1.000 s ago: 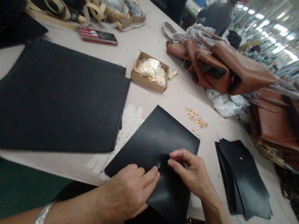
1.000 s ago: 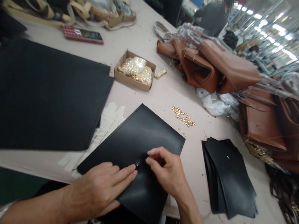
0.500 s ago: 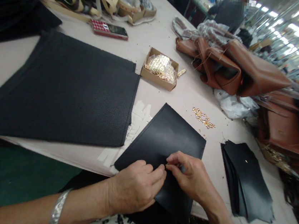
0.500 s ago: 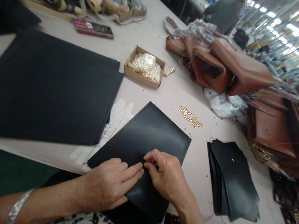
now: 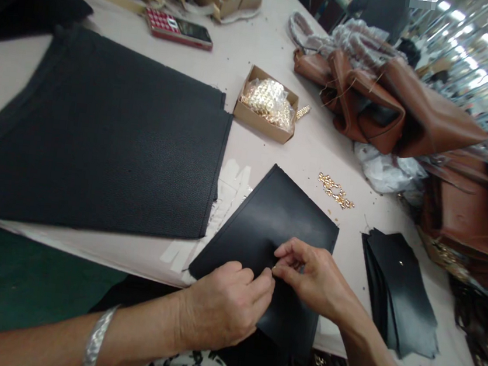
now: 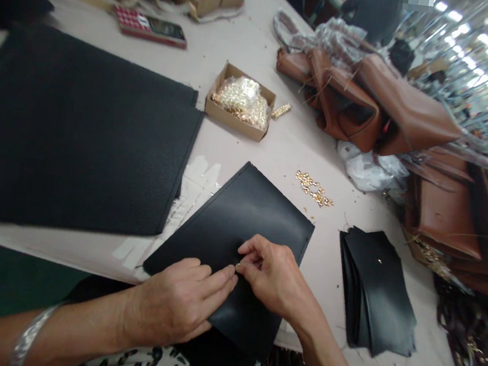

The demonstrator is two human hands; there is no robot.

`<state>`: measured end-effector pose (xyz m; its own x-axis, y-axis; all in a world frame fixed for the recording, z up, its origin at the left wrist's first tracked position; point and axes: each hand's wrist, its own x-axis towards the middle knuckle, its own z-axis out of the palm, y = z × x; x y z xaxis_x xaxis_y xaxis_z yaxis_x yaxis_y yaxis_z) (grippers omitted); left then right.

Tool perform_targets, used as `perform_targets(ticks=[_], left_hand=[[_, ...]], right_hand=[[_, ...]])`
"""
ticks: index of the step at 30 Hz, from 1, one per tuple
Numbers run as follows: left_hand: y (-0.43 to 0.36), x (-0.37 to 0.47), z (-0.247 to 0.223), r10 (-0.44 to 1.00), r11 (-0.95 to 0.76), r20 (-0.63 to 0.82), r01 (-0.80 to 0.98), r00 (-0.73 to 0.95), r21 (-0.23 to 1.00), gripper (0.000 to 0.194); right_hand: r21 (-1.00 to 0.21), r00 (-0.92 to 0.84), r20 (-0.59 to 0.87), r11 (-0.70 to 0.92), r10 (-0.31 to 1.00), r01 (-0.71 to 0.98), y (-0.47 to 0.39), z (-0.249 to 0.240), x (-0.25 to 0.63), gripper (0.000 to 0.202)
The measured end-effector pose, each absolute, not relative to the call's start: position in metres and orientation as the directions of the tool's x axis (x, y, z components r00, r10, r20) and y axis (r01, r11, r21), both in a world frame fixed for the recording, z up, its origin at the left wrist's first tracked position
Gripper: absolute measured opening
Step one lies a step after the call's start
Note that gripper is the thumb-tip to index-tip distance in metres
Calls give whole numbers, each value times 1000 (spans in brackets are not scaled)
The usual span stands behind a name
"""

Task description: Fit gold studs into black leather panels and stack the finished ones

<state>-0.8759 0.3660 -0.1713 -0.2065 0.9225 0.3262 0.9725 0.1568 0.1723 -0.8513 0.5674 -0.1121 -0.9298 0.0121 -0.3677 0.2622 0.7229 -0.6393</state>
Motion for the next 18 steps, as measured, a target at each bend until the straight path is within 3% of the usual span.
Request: perform_targets(ticks=[12, 18], left_hand=[[366, -876, -173, 916, 141, 349, 973, -197, 182, 37], [366, -875, -175, 902, 133, 387, 976, -191, 173, 33]], right_hand=[[-378, -821, -561, 851, 103, 365, 560, -101, -881, 19], [-440, -809, -577, 791, 114, 425, 566, -108, -885, 27]])
